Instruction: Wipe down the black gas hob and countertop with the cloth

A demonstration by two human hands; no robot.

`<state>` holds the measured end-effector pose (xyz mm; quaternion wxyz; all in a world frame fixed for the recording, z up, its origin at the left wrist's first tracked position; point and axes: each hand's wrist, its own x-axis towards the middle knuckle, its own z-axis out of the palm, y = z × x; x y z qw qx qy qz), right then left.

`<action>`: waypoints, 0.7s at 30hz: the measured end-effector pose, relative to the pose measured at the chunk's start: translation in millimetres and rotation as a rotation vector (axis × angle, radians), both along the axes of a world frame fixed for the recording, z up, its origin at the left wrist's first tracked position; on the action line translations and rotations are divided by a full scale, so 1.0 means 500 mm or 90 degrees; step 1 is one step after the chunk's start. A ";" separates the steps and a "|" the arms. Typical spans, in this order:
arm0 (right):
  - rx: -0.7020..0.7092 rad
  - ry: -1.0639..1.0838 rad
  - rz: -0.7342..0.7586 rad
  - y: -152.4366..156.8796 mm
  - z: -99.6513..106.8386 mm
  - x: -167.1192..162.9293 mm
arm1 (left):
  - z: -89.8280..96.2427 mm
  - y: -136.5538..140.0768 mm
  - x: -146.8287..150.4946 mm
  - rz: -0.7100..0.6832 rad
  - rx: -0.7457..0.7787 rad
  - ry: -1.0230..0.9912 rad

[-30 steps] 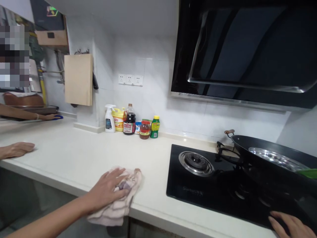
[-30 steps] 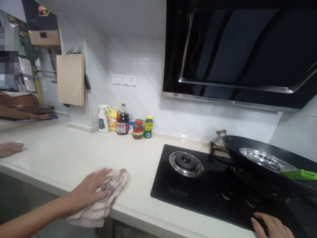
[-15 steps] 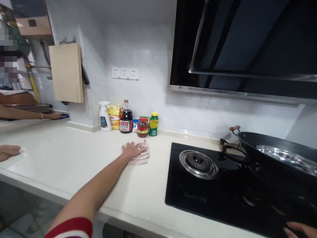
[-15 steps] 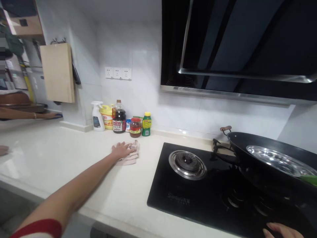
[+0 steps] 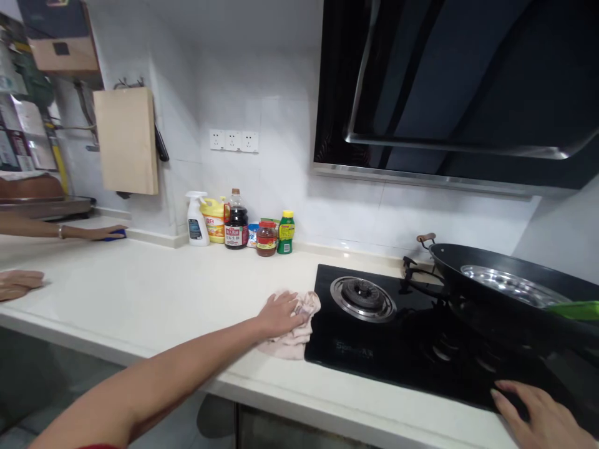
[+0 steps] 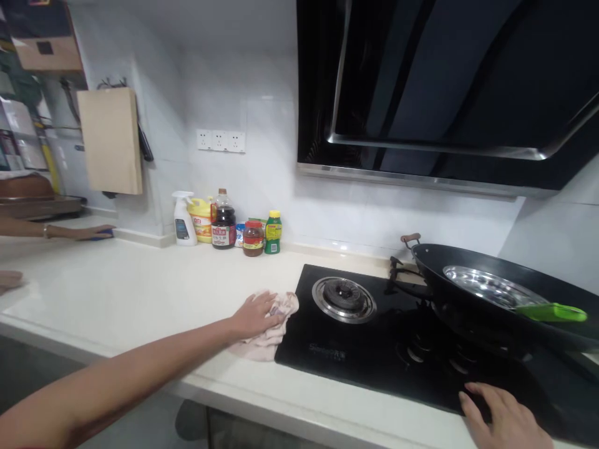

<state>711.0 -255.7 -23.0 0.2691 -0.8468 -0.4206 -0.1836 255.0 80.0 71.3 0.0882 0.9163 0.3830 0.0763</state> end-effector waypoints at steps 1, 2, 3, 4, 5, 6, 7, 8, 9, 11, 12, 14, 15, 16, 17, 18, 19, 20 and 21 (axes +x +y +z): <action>-0.003 0.000 0.000 0.001 0.001 -0.002 | 0.000 -0.026 -0.017 -0.006 0.001 -0.003; -0.009 0.001 -0.001 0.002 0.003 -0.004 | 0.000 -0.052 -0.033 -0.010 0.002 -0.004; -0.018 0.002 -0.003 0.002 0.004 -0.005 | 0.000 -0.078 -0.049 -0.014 0.002 -0.006; -0.026 0.003 -0.005 0.002 0.006 -0.006 | 0.000 -0.103 -0.064 -0.020 0.003 -0.010; -0.034 0.005 -0.007 0.001 0.008 -0.006 | 0.001 -0.127 -0.077 -0.030 0.006 -0.016; -0.042 0.006 -0.008 -0.001 0.010 -0.006 | 0.001 -0.150 -0.089 -0.043 0.013 -0.024; -0.049 0.007 -0.009 -0.002 0.011 -0.006 | 0.001 -0.169 -0.102 -0.059 0.022 -0.034; -0.054 0.009 -0.008 -0.003 0.012 -0.005 | -0.001 -0.185 -0.115 -0.076 0.036 -0.046; -0.057 0.013 -0.008 -0.003 0.012 -0.003 | -0.005 -0.195 -0.132 -0.092 0.057 -0.059; -0.056 0.023 -0.007 -0.003 0.008 0.003 | -0.019 -0.199 -0.180 -0.128 0.115 -0.078; -0.051 0.028 -0.004 -0.002 0.005 0.007 | -0.029 -0.192 -0.214 -0.146 0.150 -0.084; -0.029 0.030 0.006 0.001 -0.004 0.013 | -0.047 -0.161 -0.304 -0.174 0.212 -0.065; -0.016 0.027 0.015 0.004 -0.010 0.017 | -0.054 -0.139 -0.357 -0.159 0.236 -0.048; -0.003 0.023 0.026 0.006 -0.016 0.019 | -0.058 -0.115 -0.412 -0.126 0.248 -0.022; 0.012 0.014 0.038 0.009 -0.021 0.021 | -0.061 -0.090 -0.468 -0.085 0.254 0.009; 0.029 0.002 0.048 0.012 -0.025 0.023 | -0.062 -0.066 -0.520 -0.025 0.258 0.032; 0.045 -0.011 0.055 0.015 -0.029 0.023 | -0.063 -0.044 -0.567 0.027 0.258 0.046; 0.058 -0.025 0.062 0.017 -0.031 0.023 | -0.064 -0.026 -0.606 0.069 0.264 0.031; 0.067 -0.037 0.065 0.020 -0.031 0.022 | -0.066 -0.012 -0.634 0.098 0.273 -0.016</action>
